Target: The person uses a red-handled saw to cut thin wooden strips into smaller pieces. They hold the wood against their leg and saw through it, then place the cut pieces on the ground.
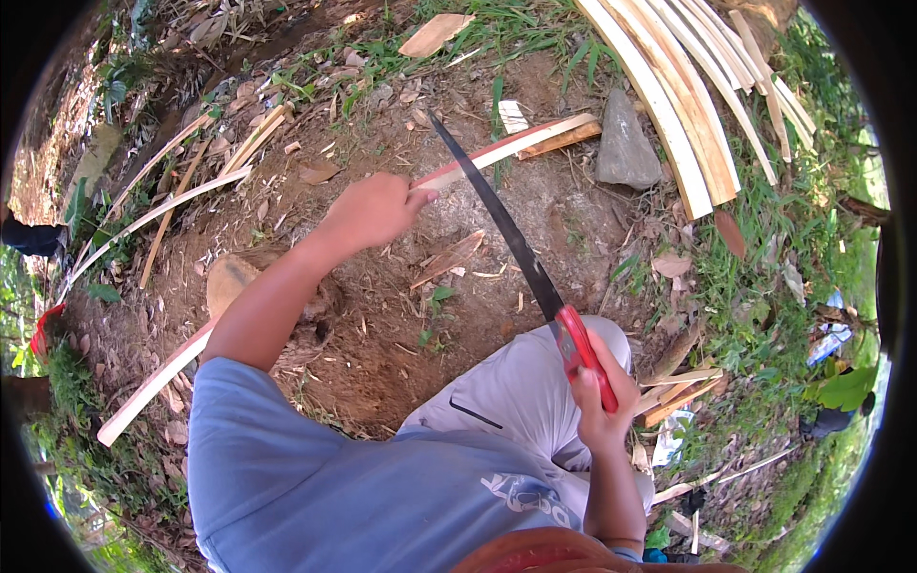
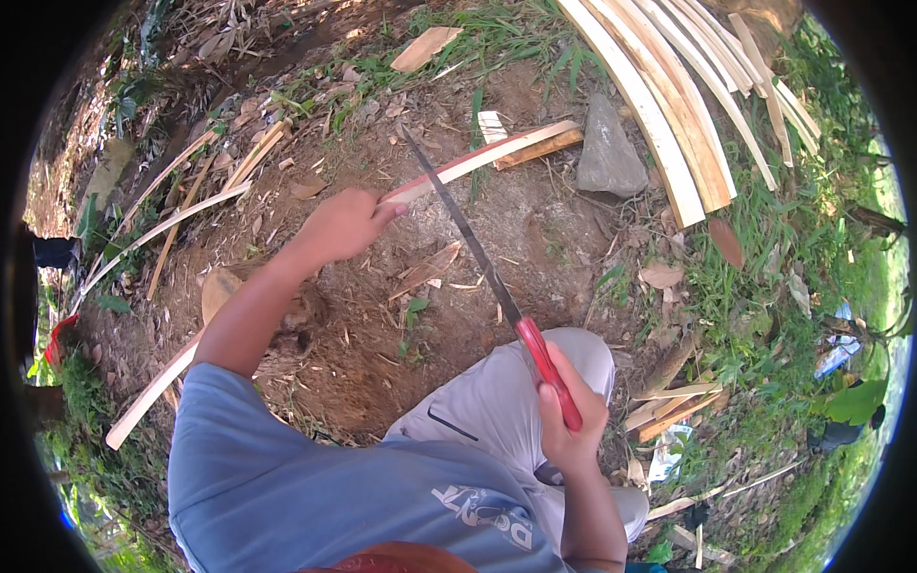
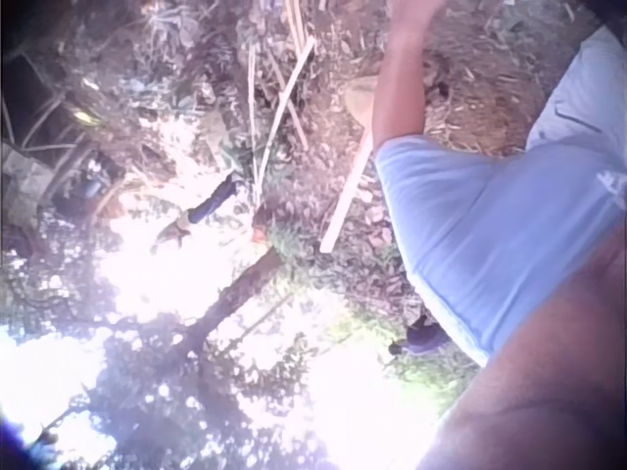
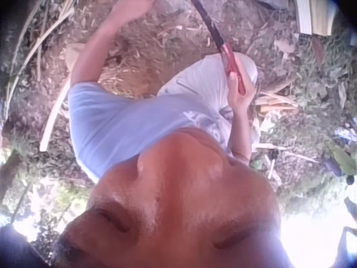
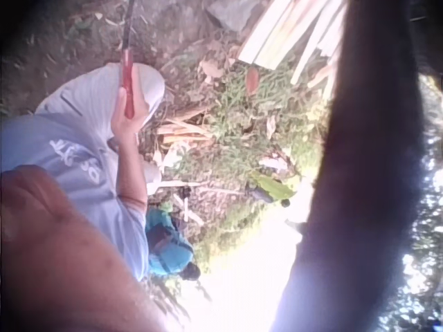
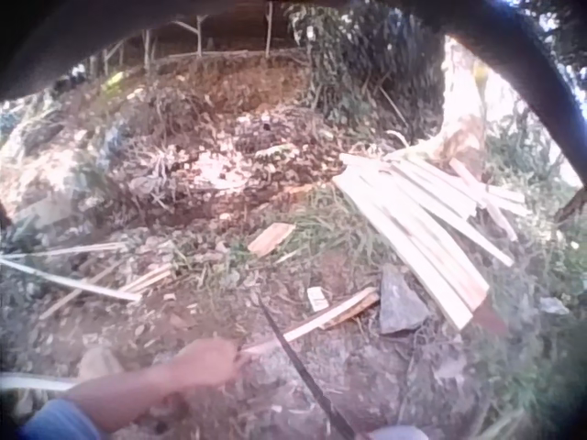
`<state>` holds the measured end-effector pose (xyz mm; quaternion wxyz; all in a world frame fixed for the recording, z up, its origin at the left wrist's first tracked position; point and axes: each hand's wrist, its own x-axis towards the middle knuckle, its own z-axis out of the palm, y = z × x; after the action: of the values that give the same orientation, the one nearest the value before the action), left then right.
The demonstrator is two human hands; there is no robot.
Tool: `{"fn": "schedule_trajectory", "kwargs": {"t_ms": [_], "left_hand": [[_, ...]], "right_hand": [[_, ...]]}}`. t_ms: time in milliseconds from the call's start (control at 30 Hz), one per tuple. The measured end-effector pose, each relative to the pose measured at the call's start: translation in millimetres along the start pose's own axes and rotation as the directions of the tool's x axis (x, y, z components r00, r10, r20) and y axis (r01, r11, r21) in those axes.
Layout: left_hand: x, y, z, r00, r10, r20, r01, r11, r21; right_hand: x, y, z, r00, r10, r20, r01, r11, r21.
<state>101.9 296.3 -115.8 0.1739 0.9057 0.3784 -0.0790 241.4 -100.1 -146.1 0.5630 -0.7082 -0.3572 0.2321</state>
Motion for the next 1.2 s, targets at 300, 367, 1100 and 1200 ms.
{"fn": "schedule_trajectory", "kwargs": {"t_ms": [300, 367, 1100, 1200], "left_hand": [[-7.0, 6.2, 4.2, 0.993, 0.06, -0.104, -0.048, 0.992, 0.113], [-6.9, 7.3, 7.1, 0.994, 0.047, -0.098, -0.036, 0.993, 0.11], [-3.9, 8.9, -12.6, 0.999, 0.012, 0.046, -0.01, 0.999, -0.038], [6.3, -4.4, 1.2, 0.991, 0.079, -0.105, -0.078, 0.997, 0.016]], "right_hand": [[-21.6, -33.0, -27.8, 0.998, -0.059, 0.022, 0.061, 0.993, -0.096], [11.0, -29.4, -5.5, 0.997, -0.067, 0.026, 0.069, 0.995, -0.071], [124.1, -4.0, 93.4, 0.972, -0.196, -0.131, 0.221, 0.951, 0.216], [128.6, 2.4, 90.2, 0.977, -0.189, -0.101, 0.206, 0.956, 0.207]]}}
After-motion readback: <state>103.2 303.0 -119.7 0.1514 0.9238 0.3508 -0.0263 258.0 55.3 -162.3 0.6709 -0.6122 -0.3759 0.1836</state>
